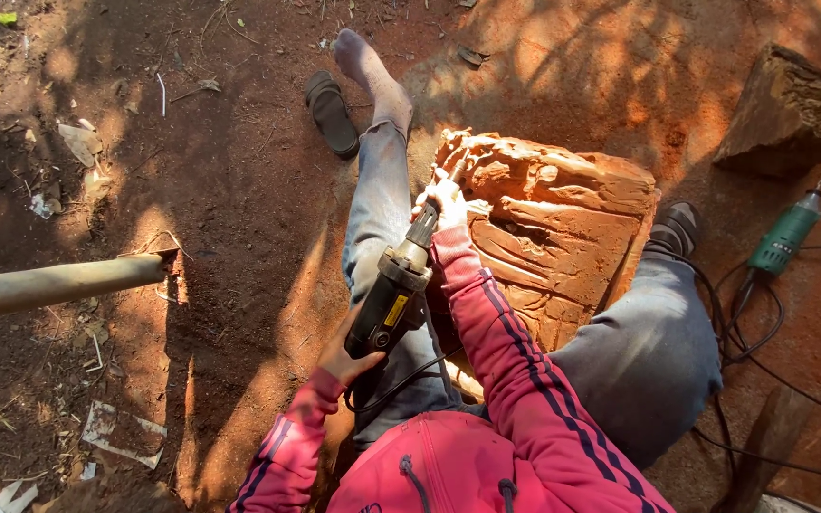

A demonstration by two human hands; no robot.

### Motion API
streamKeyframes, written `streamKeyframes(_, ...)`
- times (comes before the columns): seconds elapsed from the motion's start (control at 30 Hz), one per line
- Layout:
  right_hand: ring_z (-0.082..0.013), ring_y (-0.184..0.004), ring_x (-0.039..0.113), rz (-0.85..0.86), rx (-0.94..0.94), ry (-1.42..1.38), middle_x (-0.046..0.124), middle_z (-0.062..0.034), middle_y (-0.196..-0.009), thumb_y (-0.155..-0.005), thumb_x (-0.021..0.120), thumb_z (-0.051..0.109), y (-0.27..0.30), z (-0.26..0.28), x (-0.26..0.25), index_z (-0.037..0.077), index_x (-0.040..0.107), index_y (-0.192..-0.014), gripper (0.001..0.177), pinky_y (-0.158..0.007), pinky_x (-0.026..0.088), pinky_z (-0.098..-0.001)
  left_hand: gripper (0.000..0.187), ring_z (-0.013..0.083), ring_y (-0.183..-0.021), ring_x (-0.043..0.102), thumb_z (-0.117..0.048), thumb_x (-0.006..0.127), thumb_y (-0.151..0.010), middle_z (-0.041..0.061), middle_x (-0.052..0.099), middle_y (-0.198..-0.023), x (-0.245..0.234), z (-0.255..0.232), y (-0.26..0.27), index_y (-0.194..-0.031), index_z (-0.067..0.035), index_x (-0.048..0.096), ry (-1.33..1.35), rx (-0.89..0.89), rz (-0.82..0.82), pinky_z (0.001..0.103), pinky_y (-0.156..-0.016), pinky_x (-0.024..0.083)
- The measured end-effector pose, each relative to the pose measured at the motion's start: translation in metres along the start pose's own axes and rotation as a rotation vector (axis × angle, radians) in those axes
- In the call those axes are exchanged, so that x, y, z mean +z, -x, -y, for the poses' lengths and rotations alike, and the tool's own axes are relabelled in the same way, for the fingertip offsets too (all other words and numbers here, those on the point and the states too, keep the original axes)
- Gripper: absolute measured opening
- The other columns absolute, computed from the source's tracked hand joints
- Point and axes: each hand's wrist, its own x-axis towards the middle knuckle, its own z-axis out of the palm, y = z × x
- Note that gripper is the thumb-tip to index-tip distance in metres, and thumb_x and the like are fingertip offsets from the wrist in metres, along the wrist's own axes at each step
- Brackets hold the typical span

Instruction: The person carves a decorative pattern into a wooden block using a power tool.

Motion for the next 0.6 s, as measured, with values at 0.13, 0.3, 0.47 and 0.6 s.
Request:
streamKeyframes(0.13, -0.0286, -0.051, 0.072, 0.005, -0.009, 0.014, 0.071, -0.0193, -0.07, -0.087, 0.073, 0.005, 0.02, 0.017, 0.02, 0.017, 0.05, -0.099, 0.028, -0.047, 0.063, -0.0407, 0.109, 0.0403, -0.129, 0.061, -0.045, 0.097, -0.061, 0.021, 0.066, -0.137, -0.003, -0.018, 0.001, -0.152, -0.056, 0.04, -0.075, -0.066, 0.034, 0.047, -0.114, 0.048)
streamKeyframes(0.3, -0.0311, -0.051, 0.071, 0.01, 0.014, 0.004, 0.07, -0.0227, -0.071, -0.086, 0.073, 0.005, 0.017, 0.015, 0.014, 0.014, 0.047, -0.099, 0.03, -0.045, 0.063, -0.0458, 0.108, 0.0376, -0.129, 0.062, -0.044, 0.098, -0.06, 0.017, 0.066, -0.139, -0.005, -0.012, 0.0, -0.152, -0.055, 0.042, -0.037, -0.009, 0.037, 0.044, -0.112, 0.048)
streamKeyframes(0.47, -0.0305, -0.051, 0.072, 0.005, 0.007, 0.009, 0.07, -0.0213, -0.072, -0.086, 0.074, 0.006, 0.014, 0.013, 0.008, 0.016, 0.047, -0.101, 0.032, -0.044, 0.064, -0.0453, 0.108, 0.0368, -0.133, 0.059, -0.043, 0.098, -0.06, 0.015, 0.062, -0.145, -0.001, 0.001, 0.001, -0.153, -0.051, 0.044, 0.029, 0.069, 0.05, 0.045, -0.114, 0.046)
streamKeyframes(0.6, -0.0292, -0.053, 0.072, 0.004, 0.021, 0.002, 0.07, -0.0194, -0.073, -0.088, 0.071, 0.007, 0.021, 0.018, 0.015, 0.018, 0.046, -0.103, 0.031, -0.045, 0.064, -0.0424, 0.108, 0.0367, -0.136, 0.055, -0.036, 0.098, -0.063, 0.015, 0.057, -0.15, -0.01, 0.0, 0.003, -0.156, -0.043, 0.044, 0.102, 0.099, 0.086, 0.044, -0.116, 0.044)
